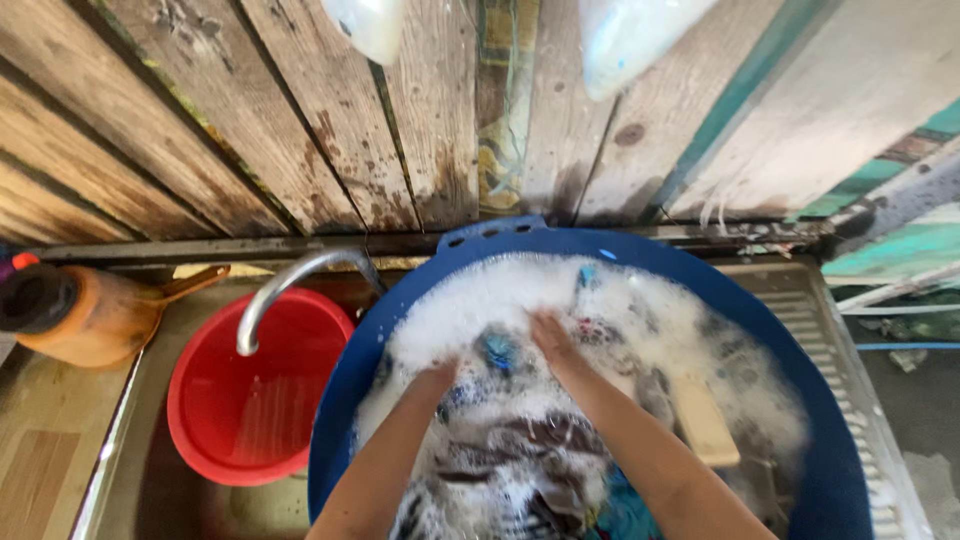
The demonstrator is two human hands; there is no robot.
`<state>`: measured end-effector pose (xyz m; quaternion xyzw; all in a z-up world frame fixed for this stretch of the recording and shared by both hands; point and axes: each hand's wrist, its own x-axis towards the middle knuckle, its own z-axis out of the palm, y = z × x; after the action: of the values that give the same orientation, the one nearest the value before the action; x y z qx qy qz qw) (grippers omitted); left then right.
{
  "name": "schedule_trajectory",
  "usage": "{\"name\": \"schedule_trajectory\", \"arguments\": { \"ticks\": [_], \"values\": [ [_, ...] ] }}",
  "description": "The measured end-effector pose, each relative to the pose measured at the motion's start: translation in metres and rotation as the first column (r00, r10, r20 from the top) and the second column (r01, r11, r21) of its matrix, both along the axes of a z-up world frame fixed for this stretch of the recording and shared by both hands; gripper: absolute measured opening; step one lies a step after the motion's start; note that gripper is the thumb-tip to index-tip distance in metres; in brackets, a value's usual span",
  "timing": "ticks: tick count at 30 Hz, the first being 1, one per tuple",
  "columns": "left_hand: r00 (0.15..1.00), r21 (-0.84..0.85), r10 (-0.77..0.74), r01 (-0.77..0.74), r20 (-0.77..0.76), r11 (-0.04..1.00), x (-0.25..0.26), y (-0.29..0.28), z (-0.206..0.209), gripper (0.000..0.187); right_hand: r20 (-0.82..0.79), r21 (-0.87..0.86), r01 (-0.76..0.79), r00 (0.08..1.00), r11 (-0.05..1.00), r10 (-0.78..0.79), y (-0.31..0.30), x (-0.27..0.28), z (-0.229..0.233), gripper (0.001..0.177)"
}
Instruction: The person hand-washes clothes by scrubbing garments in a basin of soapy water with a bar of soap, rubbing the fabric, and squeezing it.
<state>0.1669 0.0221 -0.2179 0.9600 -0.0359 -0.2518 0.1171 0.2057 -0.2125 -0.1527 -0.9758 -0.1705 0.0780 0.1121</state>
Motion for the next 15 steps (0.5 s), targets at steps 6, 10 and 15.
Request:
{"name": "schedule_trajectory", "arguments": {
  "ticks": [6,10,15],
  "values": [
    [0.999,-0.08,0.028,-0.03,-0.028,0.996,0.037,-0.013,-0.049,0.086,-0.027,-0.021,0.018,0.999,1.0,-0.018,-0.025,0.009,-0.048,0.068],
    [0.998,-0.084,0.03,-0.035,-0.052,0.996,0.038,-0.007,-0.043,0.082,-0.061,-0.018,-0.006,0.998,1.0,0.005,-0.012,-0.001,-0.056,0.064],
    [0.999,-0.127,0.033,-0.037,-0.035,0.991,0.019,-0.022,-0.029,0.077,-0.115,-0.061,-0.058,0.992,0.996,0.05,-0.013,-0.012,-0.046,0.058]
  ]
}}
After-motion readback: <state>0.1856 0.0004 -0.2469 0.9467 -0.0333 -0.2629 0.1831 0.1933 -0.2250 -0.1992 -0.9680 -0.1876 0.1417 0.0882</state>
